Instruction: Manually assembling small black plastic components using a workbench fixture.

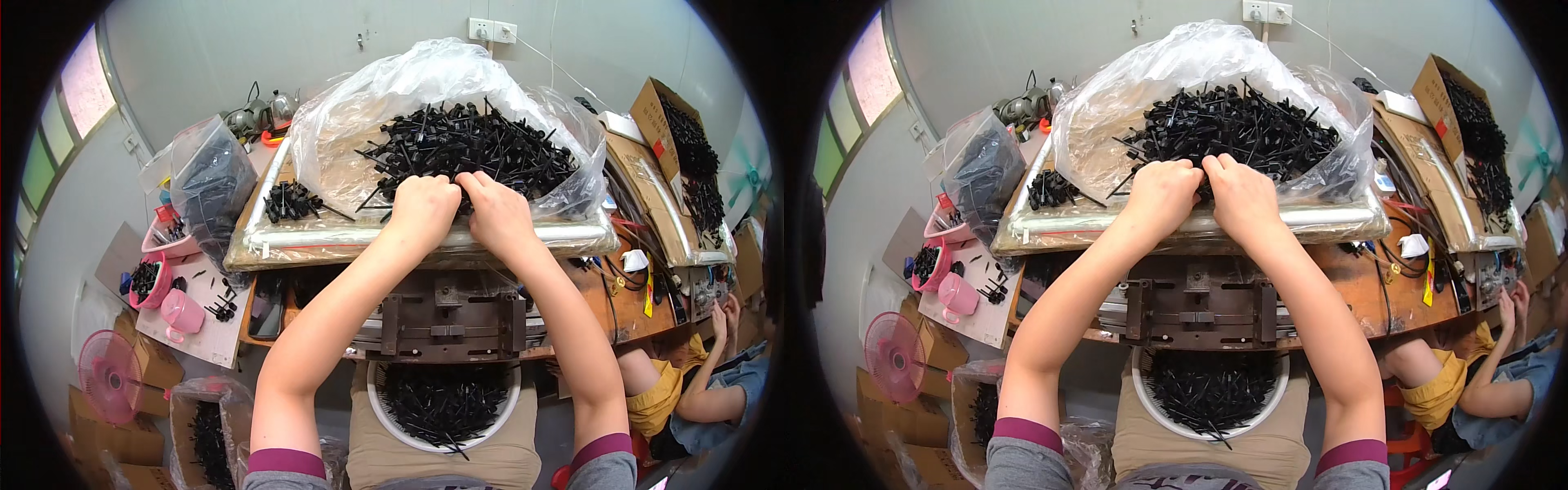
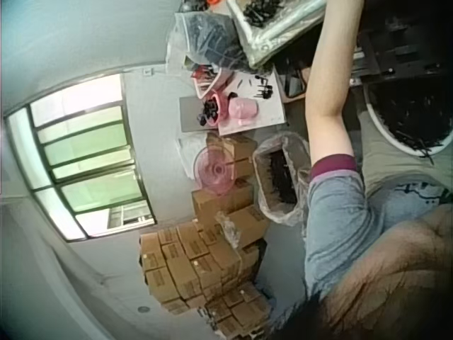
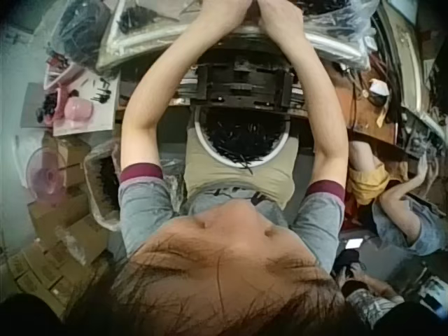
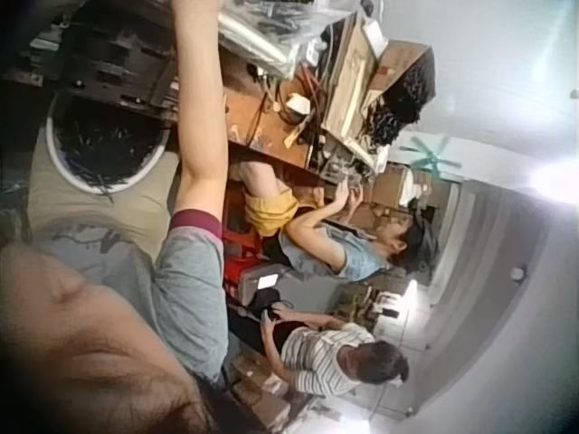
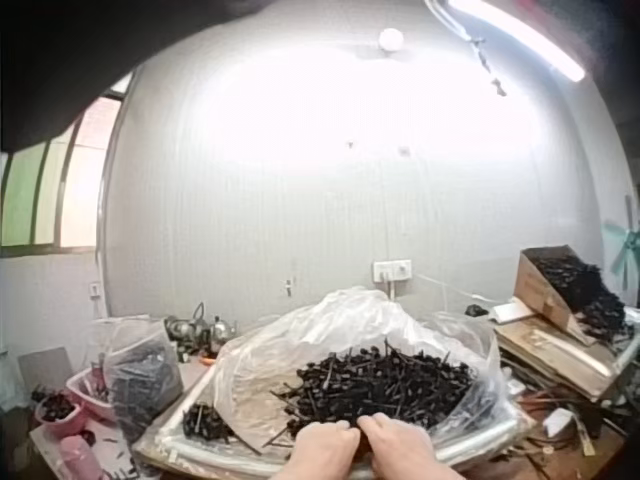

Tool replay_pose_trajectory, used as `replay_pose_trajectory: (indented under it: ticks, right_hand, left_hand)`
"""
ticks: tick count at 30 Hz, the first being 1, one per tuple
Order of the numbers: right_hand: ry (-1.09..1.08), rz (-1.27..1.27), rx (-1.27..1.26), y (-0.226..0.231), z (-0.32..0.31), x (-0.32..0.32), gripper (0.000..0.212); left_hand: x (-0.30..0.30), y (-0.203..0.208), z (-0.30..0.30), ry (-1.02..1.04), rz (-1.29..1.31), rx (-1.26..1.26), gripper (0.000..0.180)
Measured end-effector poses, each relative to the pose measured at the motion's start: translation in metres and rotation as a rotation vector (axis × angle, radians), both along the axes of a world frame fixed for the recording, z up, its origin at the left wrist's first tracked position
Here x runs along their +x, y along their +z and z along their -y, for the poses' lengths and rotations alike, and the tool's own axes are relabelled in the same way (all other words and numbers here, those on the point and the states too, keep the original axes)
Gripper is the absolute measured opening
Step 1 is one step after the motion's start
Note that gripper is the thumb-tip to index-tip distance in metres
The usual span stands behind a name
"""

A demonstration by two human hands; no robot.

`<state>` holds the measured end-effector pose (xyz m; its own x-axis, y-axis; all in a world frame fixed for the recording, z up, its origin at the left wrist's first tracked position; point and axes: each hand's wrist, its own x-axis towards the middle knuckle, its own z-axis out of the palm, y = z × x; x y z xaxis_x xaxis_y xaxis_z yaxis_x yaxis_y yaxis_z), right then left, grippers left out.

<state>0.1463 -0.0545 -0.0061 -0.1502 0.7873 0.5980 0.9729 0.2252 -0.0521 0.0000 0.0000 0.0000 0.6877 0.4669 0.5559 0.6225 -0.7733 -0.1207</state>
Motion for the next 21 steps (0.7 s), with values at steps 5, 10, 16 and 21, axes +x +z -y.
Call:
replay_pose_trajectory:
  ticks: [5,10,16,21]
  right_hand:
    - [-0.090,0.104,-0.134,0.009,-0.004,0.007,0.028]
    - [-0.101,0.015,-0.178,0.013,0.000,0.012,0.029]
    - [-0.030,-0.129,-0.174,0.009,0.005,0.032,0.026]
    - [0.042,-0.172,-0.144,0.015,0.015,0.046,0.023]
  left_hand:
    - [0.000,0.001,-0.001,-0.037,0.008,-0.008,0.004]
    - [0.002,-0.004,0.005,-0.105,0.161,-0.051,0.007]
    - [0.020,-0.013,0.003,-0.044,0.156,-0.081,0.006]
    - [0.017,-0.007,0.004,-0.113,0.220,0.016,0.005]
